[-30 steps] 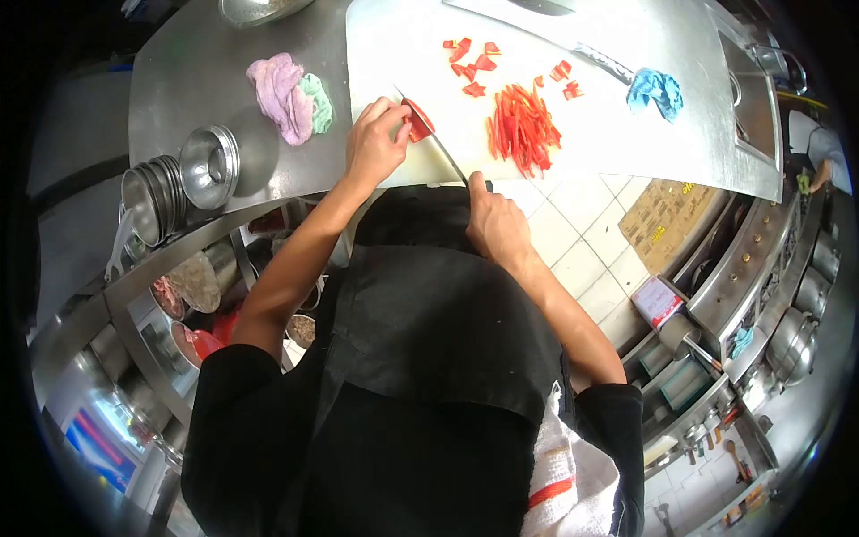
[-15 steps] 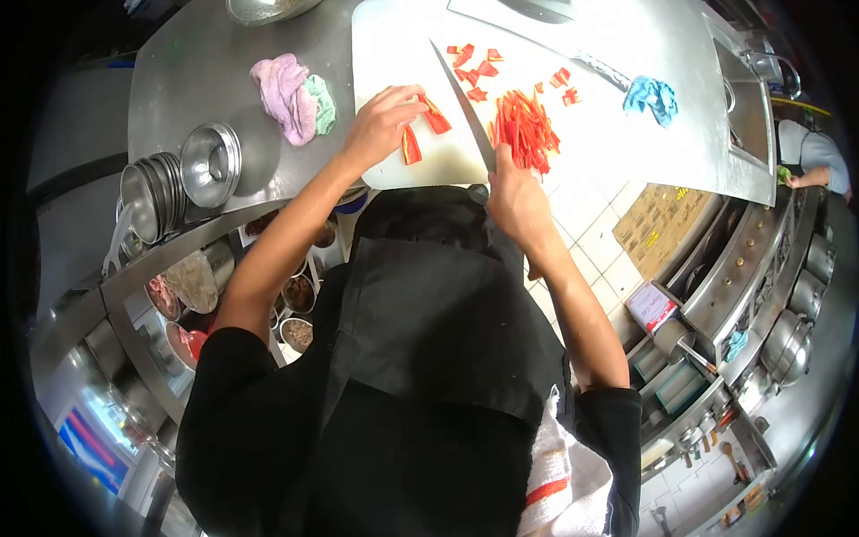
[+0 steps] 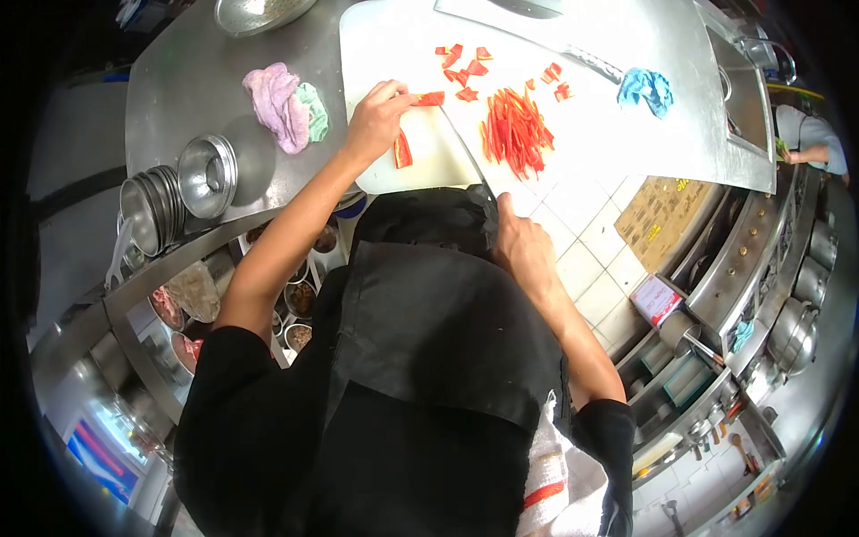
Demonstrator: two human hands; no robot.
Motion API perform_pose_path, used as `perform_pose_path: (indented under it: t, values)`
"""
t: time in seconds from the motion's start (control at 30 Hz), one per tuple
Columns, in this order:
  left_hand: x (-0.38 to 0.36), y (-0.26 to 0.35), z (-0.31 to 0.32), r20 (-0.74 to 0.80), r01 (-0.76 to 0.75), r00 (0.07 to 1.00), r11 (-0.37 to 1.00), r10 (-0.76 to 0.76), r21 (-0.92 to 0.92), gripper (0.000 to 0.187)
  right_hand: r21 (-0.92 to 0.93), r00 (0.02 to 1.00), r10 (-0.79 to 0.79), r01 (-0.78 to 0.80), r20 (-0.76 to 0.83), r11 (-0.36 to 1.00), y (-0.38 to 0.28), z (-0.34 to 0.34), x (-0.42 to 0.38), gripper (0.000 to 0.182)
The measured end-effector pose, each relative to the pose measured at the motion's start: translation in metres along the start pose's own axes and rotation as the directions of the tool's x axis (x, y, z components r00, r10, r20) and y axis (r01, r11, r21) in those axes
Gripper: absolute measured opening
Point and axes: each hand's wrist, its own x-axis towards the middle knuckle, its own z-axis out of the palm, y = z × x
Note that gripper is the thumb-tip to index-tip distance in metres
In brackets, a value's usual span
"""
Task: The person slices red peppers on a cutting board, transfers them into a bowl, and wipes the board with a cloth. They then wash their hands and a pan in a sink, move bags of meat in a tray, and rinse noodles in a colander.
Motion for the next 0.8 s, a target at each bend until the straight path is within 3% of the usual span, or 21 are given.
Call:
perform_pose_path:
  t: [0.1, 0.17, 0.2, 0.27, 0.4, 0.47, 0.53, 0.67, 0.8]
  values:
    - [-0.005, -0.001, 0.001, -0.026, -0.007, 1.0, 0.999, 0.006, -0.046, 0.01, 0.052, 0.992, -0.097, 0.101, -0.079, 0.994, 0.004, 0.014, 0.021, 0.027]
    - [-0.005, 0.001, -0.002, 0.019, 0.067, 0.998, 0.997, -0.066, -0.03, 0.01, 0.072, 0.986, -0.141, 0.148, -0.083, 0.986, 0.006, 0.016, 0.04, 0.028]
    - [-0.006, 0.003, -0.001, 0.016, 0.054, 0.998, 0.998, -0.053, -0.03, 0.01, 0.178, 0.981, -0.163, 0.18, -0.103, 0.967, 0.004, 0.012, 0.044, 0.029]
    - [-0.009, 0.005, 0.004, -0.052, 0.188, 0.98, 0.981, -0.191, -0.058, 0.01, 0.191, 0.981, -0.145, 0.168, -0.129, 0.967, -0.001, 0.005, 0.04, 0.028]
    - [-0.006, 0.009, 0.009, -0.054, 0.236, 0.97, 0.972, -0.236, -0.023, 0.009, 0.122, 0.993, -0.105, 0.111, -0.059, 0.986, -0.016, -0.003, 0.025, 0.026]
    - [-0.003, 0.009, 0.011, -0.039, 0.221, 0.974, 0.975, -0.222, -0.027, 0.011, 0.077, 0.995, -0.096, 0.098, -0.031, 0.992, -0.013, 0.002, 0.029, 0.026]
    - [-0.004, 0.005, 0.011, -0.036, 0.194, 0.98, 0.98, -0.196, -0.031, 0.011, 0.075, 0.956, -0.246, 0.26, -0.159, 0.963, -0.007, 0.014, 0.051, 0.03]
    - [-0.004, 0.003, 0.008, -0.049, 0.139, 0.989, 0.987, -0.143, -0.075, 0.007, 0.085, 0.948, -0.269, 0.286, -0.167, 0.954, -0.011, -0.002, 0.064, 0.029]
    - [0.004, 0.004, 0.003, -0.039, 0.134, 0.99, 0.99, -0.135, -0.048, 0.009, 0.063, 0.974, -0.212, 0.217, -0.082, 0.974, -0.011, -0.009, 0.039, 0.024]
